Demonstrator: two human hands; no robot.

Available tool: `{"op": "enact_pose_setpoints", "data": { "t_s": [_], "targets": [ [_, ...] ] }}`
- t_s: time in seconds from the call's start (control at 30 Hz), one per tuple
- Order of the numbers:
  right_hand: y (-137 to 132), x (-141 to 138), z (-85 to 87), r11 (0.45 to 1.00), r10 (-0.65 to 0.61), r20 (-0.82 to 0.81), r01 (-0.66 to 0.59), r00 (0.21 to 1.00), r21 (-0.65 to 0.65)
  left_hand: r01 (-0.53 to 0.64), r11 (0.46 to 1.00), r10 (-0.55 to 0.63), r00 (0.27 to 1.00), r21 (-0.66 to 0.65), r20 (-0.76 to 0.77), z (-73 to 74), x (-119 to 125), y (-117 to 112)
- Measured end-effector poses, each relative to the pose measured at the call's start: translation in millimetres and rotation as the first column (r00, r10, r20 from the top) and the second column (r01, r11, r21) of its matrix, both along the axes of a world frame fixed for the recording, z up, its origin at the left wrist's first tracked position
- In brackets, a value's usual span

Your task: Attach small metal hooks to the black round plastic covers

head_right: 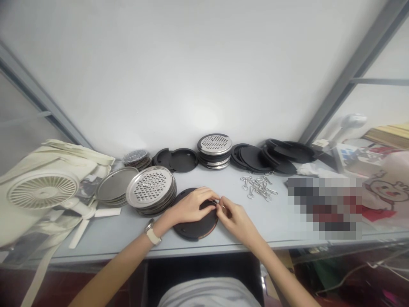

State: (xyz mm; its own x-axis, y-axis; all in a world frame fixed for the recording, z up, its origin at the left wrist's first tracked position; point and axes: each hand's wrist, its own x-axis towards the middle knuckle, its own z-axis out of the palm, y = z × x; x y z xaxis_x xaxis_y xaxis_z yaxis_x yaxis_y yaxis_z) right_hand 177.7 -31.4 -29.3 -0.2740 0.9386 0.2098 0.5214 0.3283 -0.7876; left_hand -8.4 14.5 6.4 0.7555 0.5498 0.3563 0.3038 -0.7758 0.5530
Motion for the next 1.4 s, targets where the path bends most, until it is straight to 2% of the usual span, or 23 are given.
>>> {"op": "enact_pose_setpoints", "data": {
  "t_s": [0.47,0.6,0.8,1.0,1.4],
  "targets": [
    [-3.5,-0.3,0.4,0.996,0.001,0.01,-0.002,1.0,0.089,-0.003,1.0,0.003,1.0,0.027,-0.001,0.7,-0.1,-0.8],
    [-3.0,-0.1,1.3,0.993,-0.03,-0.005,0.031,1.0,0.113,0.005,1.0,-0.005,1.0,0.017,-0.002,0.7,0.4,-0.9],
    [-2.3,1.1,0.6,0.997,0.056,0.043,-0.057,0.998,0.042,0.006,1.0,-0.006,1.0,0.022,-0.012,1.3,-0.4,-1.0],
    [-0.3,2.2,0.5,0.998,0.056,0.033,-0.057,0.998,0.032,0.003,1.0,-0.003,1.0,0.008,-0.026,2.3,-0.9,-1.4],
    [-2.4,1.8,2.0,0.992,-0.062,0.008,0.06,0.998,0.11,0.014,1.0,-0.014,0.999,0.011,-0.031,2.9,0.7,-2.1]
  ]
}}
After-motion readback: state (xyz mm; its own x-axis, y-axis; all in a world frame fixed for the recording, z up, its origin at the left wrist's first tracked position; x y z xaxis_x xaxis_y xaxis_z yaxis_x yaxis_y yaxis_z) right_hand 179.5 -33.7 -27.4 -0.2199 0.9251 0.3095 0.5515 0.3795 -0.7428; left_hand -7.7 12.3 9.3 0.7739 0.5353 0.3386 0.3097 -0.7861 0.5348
